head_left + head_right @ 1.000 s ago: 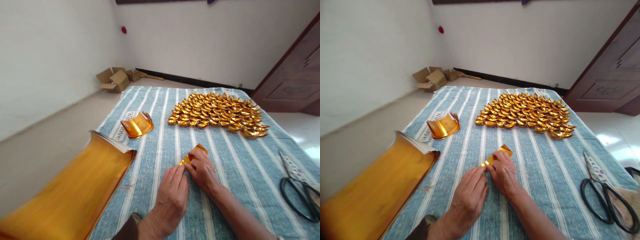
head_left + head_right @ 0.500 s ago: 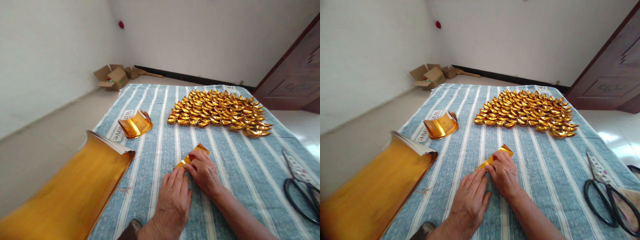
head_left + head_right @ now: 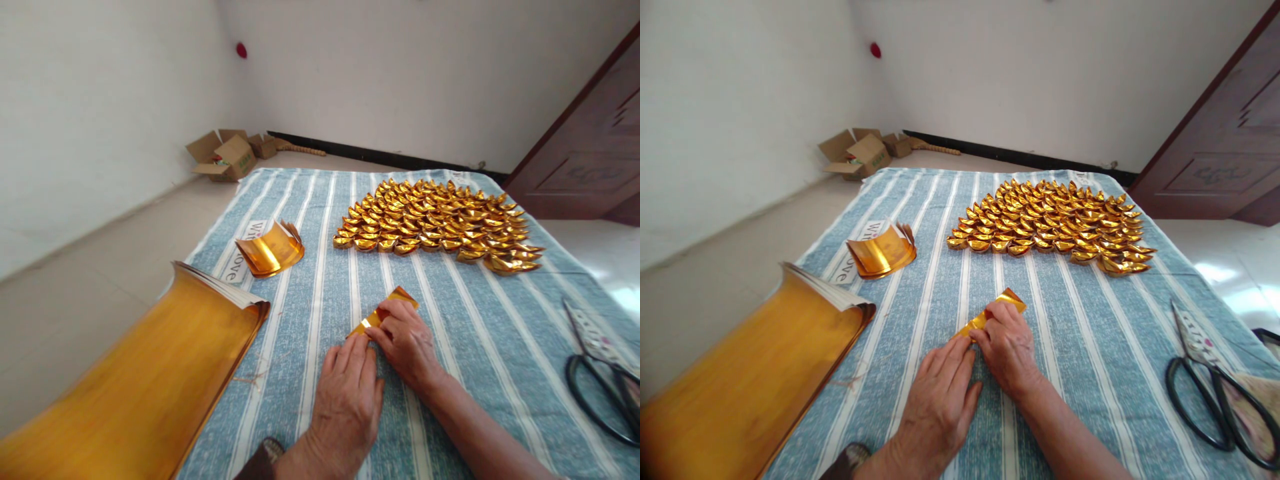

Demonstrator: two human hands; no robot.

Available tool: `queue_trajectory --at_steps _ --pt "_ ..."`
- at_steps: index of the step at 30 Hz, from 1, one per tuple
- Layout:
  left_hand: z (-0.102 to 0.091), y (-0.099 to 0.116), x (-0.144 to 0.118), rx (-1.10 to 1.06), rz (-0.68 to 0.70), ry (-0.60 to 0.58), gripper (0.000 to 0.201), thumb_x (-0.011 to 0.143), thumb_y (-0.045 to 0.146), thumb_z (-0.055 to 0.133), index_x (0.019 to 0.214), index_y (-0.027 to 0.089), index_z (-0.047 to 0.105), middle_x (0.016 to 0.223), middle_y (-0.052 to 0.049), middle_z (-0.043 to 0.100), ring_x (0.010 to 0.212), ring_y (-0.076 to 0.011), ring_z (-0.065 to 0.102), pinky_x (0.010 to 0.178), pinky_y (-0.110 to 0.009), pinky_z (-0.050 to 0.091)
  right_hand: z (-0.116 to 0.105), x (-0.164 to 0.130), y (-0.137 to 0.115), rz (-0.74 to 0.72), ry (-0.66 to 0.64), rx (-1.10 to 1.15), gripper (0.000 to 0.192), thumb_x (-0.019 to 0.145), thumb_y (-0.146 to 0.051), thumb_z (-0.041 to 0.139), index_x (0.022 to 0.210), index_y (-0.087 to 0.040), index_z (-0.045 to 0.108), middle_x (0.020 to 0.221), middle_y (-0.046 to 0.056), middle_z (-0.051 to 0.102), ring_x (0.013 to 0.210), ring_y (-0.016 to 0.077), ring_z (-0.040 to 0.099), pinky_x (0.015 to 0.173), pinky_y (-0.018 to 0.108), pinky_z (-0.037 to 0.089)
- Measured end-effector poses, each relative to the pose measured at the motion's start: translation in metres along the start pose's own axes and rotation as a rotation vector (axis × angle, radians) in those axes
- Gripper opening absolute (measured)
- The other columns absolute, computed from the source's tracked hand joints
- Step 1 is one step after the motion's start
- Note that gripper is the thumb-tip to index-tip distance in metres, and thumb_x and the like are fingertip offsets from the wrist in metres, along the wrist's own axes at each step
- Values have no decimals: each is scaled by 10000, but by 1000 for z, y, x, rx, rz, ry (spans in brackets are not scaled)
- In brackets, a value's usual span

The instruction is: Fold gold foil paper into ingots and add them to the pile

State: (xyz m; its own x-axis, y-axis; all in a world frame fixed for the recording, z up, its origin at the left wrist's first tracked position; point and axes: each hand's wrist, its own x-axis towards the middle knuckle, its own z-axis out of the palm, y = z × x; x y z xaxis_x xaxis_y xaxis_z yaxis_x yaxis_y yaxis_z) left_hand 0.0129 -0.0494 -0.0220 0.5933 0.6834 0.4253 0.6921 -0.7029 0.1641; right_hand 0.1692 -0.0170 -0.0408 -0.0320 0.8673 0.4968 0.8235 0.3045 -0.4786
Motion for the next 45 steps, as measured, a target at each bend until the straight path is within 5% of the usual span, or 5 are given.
queue_trajectory --at_steps 30,45 --pt "0 4 1 43 -43 -72 331 927 214 412 1171 73 587 1175 -169 660 1121 -313 587 917 -492 459 0 2 -3 -22 -7 -42 307 884 -225 609 583 -188 563 897 73 650 860 211 550 761 347 465" --pt "12 -4 -6 10 -62 -50 456 868 205 502 1302 70 463 1295 -205 561 1185 -332 535 973 -518 471 4 3 -1 7 -26 -63 211 810 -203 705 628 -191 599 893 73 660 886 229 560 773 359 470"
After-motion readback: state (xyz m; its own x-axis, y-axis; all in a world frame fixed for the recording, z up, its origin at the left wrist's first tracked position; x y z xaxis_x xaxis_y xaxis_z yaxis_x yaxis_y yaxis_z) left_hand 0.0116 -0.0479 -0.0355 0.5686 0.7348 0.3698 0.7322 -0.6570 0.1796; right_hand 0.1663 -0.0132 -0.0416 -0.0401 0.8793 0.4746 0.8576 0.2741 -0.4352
